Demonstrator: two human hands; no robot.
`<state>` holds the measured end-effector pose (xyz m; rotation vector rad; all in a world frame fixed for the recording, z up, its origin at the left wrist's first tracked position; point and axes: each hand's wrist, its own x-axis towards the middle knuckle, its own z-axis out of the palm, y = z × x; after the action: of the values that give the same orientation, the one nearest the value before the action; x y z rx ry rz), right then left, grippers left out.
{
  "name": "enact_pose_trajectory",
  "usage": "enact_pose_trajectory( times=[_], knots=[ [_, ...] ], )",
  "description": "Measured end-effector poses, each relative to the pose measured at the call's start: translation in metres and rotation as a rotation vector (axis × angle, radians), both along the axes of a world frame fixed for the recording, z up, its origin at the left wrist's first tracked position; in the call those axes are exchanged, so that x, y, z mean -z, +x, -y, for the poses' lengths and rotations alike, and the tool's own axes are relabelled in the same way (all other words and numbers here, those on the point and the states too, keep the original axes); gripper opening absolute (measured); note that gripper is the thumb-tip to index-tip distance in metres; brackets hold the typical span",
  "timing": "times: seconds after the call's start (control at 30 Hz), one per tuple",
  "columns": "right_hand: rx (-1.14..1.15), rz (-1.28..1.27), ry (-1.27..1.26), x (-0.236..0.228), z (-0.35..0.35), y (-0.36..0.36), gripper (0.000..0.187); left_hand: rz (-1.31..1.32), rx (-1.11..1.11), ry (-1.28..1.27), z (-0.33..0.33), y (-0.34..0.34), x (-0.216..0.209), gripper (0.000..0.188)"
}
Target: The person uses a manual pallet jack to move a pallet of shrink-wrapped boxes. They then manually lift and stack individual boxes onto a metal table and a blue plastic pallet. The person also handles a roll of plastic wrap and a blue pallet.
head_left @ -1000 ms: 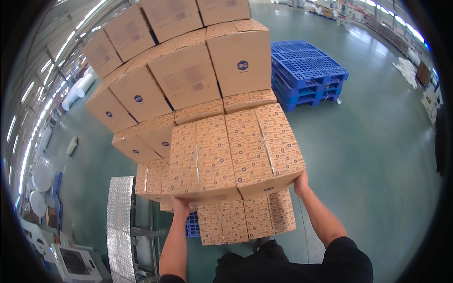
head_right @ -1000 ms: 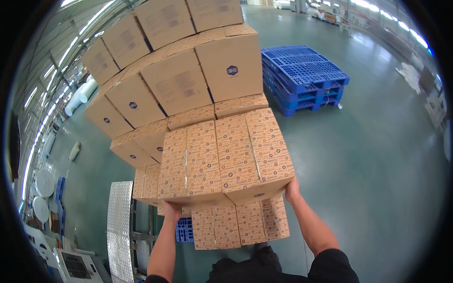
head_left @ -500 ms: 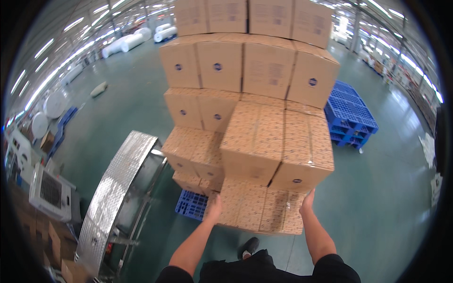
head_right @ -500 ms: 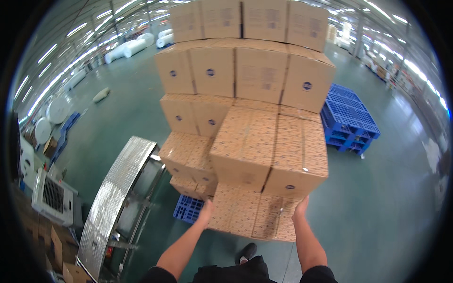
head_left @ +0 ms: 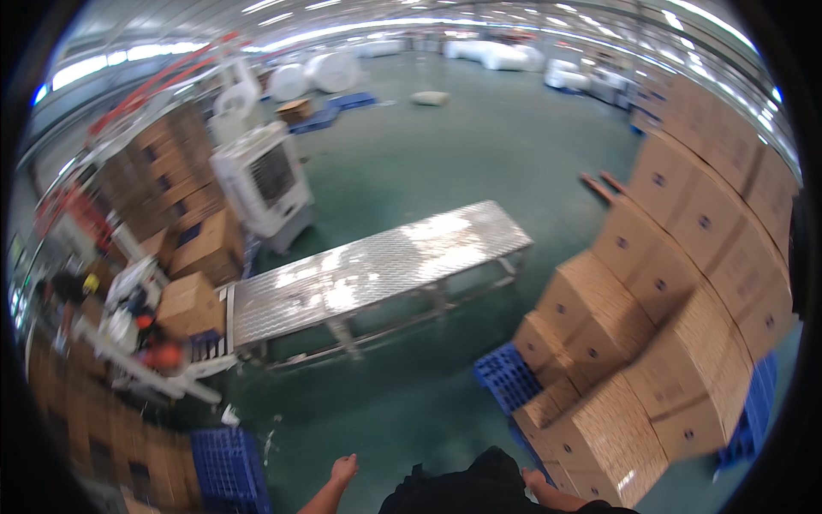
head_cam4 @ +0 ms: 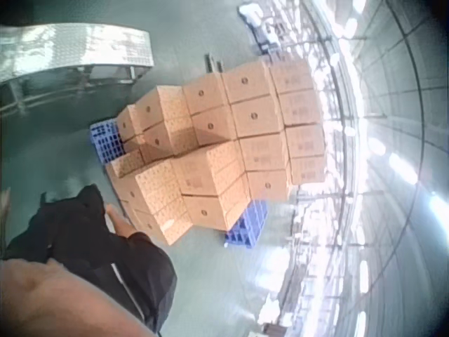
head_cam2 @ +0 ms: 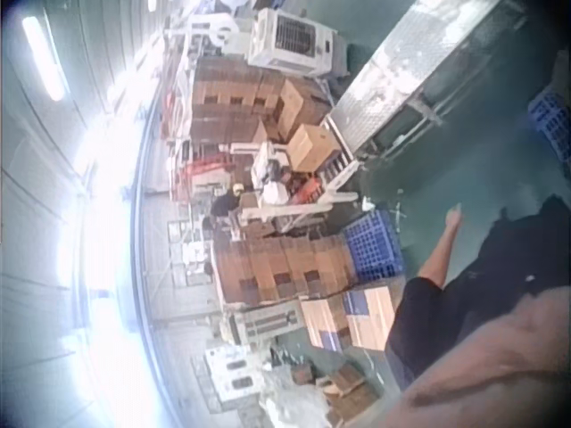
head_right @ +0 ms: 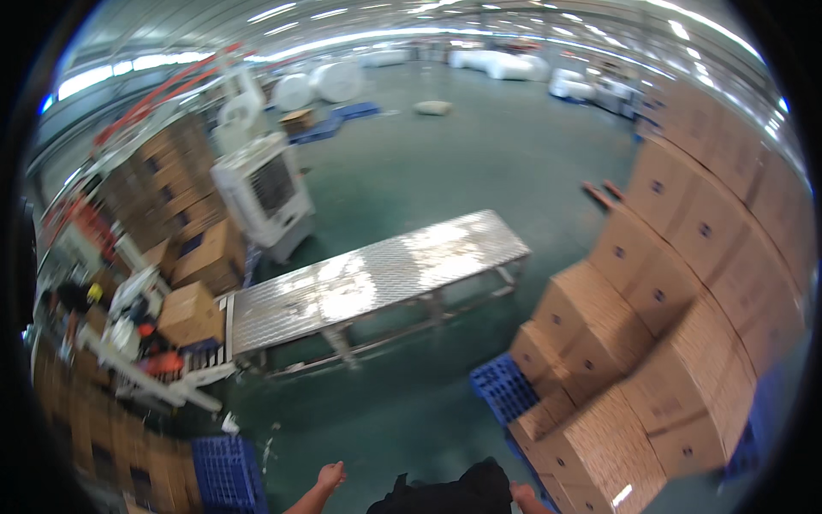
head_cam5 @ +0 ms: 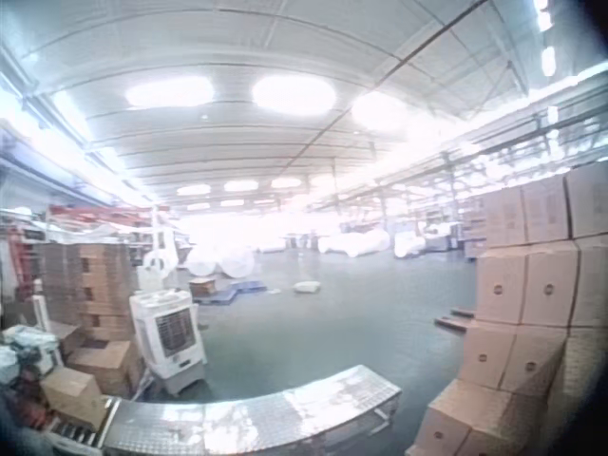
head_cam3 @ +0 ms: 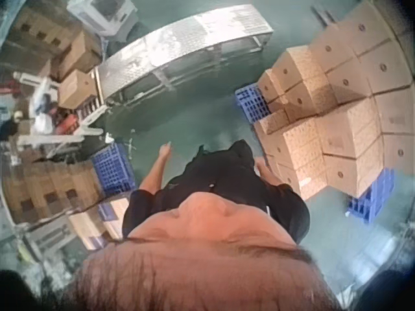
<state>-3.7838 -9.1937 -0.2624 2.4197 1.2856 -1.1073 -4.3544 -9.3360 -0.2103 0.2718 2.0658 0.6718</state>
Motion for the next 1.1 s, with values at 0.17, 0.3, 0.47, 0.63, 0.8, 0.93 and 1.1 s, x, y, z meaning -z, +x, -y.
enact_pose_trajectory(
  times=[0.17,0.3,0.47,0.63,0.8,0.93,1.1],
  knots=[
    [-0.045,-0.433,-0.233,-0.002,-0.125,-0.15,0.044,0.064,-0.069,0.071,0.022,-0.029,0.019,0.043],
    [-0.016,-0.678,-0.361,0.005,-0.211,-0.245,0.043,0.263,-0.223,0.121,0.009,-0.036,0.025,0.046],
    [-0.052,-0.507,-0.547,0.062,-0.31,-0.336,0.054,0.288,-0.422,0.172,-0.033,-0.113,0.001,0.045],
    [-0.345,-0.374,-0.681,0.038,-0.38,-0.486,0.051,0.049,-0.545,0.05,-0.05,-0.203,-0.035,0.04],
    [-0.437,-0.728,-0.399,-0.006,-0.463,-0.663,0.041,-0.149,-0.449,0.037,-0.105,-0.316,-0.072,0.037],
    [-0.332,-0.818,-0.345,-0.045,-0.497,-0.757,0.038,-0.424,-0.335,0.143,-0.161,-0.421,-0.093,0.035],
    [-0.4,-0.7,-0.345,-0.016,-0.501,-0.797,0.041,-0.622,-0.308,0.224,-0.211,-0.591,-0.113,0.034]
  ],
)
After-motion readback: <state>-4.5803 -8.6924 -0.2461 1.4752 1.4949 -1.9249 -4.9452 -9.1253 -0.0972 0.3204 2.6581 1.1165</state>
